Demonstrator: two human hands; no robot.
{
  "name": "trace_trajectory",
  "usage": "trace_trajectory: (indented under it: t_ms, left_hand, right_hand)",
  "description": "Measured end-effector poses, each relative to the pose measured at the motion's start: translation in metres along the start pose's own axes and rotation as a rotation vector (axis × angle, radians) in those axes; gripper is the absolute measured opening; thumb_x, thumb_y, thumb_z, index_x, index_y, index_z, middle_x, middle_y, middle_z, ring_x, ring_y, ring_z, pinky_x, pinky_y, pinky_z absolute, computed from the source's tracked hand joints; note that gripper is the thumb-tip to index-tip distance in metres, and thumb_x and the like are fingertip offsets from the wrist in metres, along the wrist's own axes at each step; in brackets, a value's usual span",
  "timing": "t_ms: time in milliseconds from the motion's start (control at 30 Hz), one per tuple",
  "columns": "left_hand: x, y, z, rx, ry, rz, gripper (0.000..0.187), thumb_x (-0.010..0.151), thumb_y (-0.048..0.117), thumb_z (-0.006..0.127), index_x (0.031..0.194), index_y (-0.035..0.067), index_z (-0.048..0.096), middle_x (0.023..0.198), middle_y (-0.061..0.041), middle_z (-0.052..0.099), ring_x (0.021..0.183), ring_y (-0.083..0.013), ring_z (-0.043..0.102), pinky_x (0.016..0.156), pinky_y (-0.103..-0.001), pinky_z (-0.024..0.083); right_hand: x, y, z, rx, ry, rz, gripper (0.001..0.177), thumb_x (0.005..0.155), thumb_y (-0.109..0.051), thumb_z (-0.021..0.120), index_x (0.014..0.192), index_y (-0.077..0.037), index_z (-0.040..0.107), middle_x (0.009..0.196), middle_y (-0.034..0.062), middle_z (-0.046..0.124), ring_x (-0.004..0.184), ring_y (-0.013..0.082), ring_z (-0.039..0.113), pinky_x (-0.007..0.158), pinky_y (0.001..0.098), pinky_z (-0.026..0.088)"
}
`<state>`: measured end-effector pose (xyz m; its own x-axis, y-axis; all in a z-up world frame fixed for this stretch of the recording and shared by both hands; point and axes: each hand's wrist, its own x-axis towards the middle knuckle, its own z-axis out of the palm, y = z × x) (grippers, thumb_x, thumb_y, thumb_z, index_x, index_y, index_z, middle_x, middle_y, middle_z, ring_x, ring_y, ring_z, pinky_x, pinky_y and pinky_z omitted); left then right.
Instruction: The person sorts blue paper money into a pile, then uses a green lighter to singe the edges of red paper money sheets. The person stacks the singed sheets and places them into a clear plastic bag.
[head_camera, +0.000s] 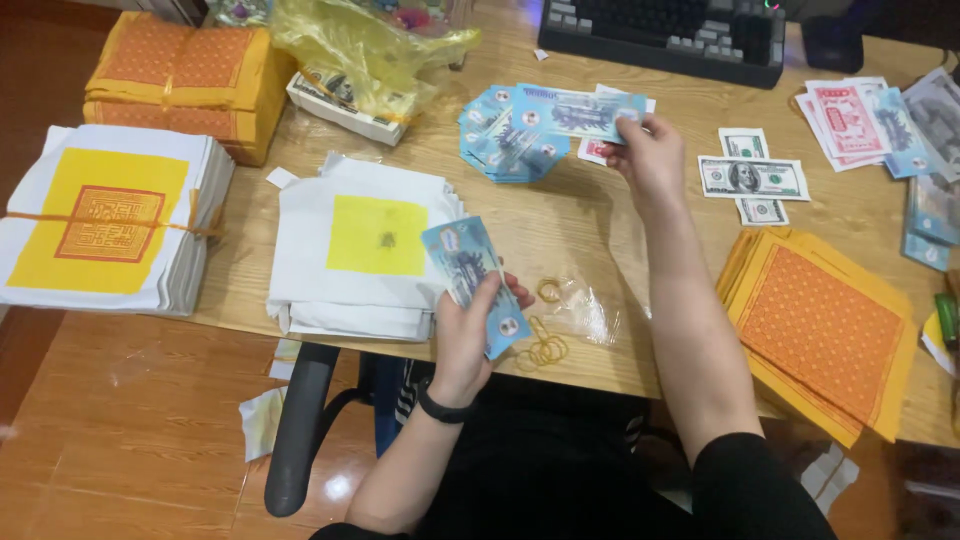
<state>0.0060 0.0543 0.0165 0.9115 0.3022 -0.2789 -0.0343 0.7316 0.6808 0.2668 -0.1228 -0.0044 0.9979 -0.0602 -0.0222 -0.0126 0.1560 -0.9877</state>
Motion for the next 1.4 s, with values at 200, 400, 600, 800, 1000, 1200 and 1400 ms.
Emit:
trace_trajectory:
  t_ms: [200,400,600,800,1000,1200,1400]
  left_hand:
    - [-0.001,-0.005,0.002,-0.103,-0.059,-0.039,0.029,0.092,0.003,0.059,0.111,-0.018,0.056,0.083,-0.025,0.066,0.075,-0.0322,0.071,0.071,-0.053,0.062]
    - [0.003,-0.004,-0.002,-0.015,-0.084,-0.07,0.024,0.093,0.009,0.06,0.095,-0.015,0.063,0.077,-0.024,0.069,0.072,-0.0298,0.073,0.069,-0.047,0.062]
    - [-0.002,0.0,-0.002,-0.107,-0.18,-0.032,0.022,0.089,0.008,0.065,0.104,-0.005,0.056,0.08,-0.017,0.063,0.071,-0.0231,0.064,0.073,-0.039,0.06]
    - [-0.01,0.024,0.026,-0.031,-0.076,-0.008,0.024,0.082,0.003,0.074,0.095,-0.015,0.064,0.077,-0.029,0.07,0.07,-0.0302,0.072,0.062,-0.043,0.061]
    - [-0.008,0.015,0.03,0.25,-0.033,0.072,0.035,0.074,0.009,0.084,0.098,-0.01,0.067,0.081,-0.017,0.071,0.074,-0.0153,0.066,0.061,-0.034,0.059]
    - [-0.015,0.02,0.033,0.304,0.03,0.068,0.032,0.093,0.025,0.066,0.104,-0.006,0.067,0.089,-0.007,0.067,0.079,-0.0097,0.06,0.069,-0.03,0.057]
    - [-0.016,0.022,0.043,0.337,0.026,0.072,0.029,0.085,0.026,0.077,0.087,-0.002,0.069,0.071,-0.003,0.064,0.064,-0.0064,0.055,0.051,-0.025,0.048]
  right_hand:
    - [0.042,0.055,0.055,0.019,0.047,0.094,0.027,0.088,-0.01,0.062,0.109,0.004,0.053,0.074,0.0102,0.06,0.053,0.0214,0.072,0.044,0.0253,0.064]
    - [0.046,0.062,0.07,-0.159,-0.001,0.058,0.041,0.091,-0.014,0.061,0.121,0.011,0.047,0.077,0.0106,0.059,0.05,0.0207,0.07,0.04,0.025,0.062]
    - [0.014,-0.005,0.054,-1.038,0.046,-0.483,0.039,0.097,-0.039,0.059,0.115,-0.005,0.059,0.086,0.0066,0.062,0.096,0.0287,0.058,0.104,0.0461,0.027]
    - [-0.119,-0.067,0.049,-0.461,-0.597,-0.17,0.044,0.102,-0.036,0.038,0.111,-0.002,0.065,0.078,0.0109,0.066,0.053,0.0125,0.059,0.048,0.0224,0.044]
    - [-0.175,-0.033,0.024,-0.479,-0.395,-0.227,0.01,0.083,-0.005,0.076,0.092,-0.001,0.073,0.077,0.0092,0.064,0.063,0.0138,0.061,0.056,0.0221,0.052]
    - [-0.175,-0.029,-0.007,-0.298,-0.183,-0.078,0.007,0.081,-0.004,0.077,0.081,-0.004,0.07,0.053,0.0079,0.057,0.048,0.0096,0.051,0.043,0.0201,0.043]
    - [-0.189,-0.04,-0.011,-0.247,-0.169,-0.07,0.009,0.08,-0.001,0.079,0.082,-0.002,0.07,0.059,0.0111,0.061,0.051,0.0138,0.058,0.044,0.0228,0.047]
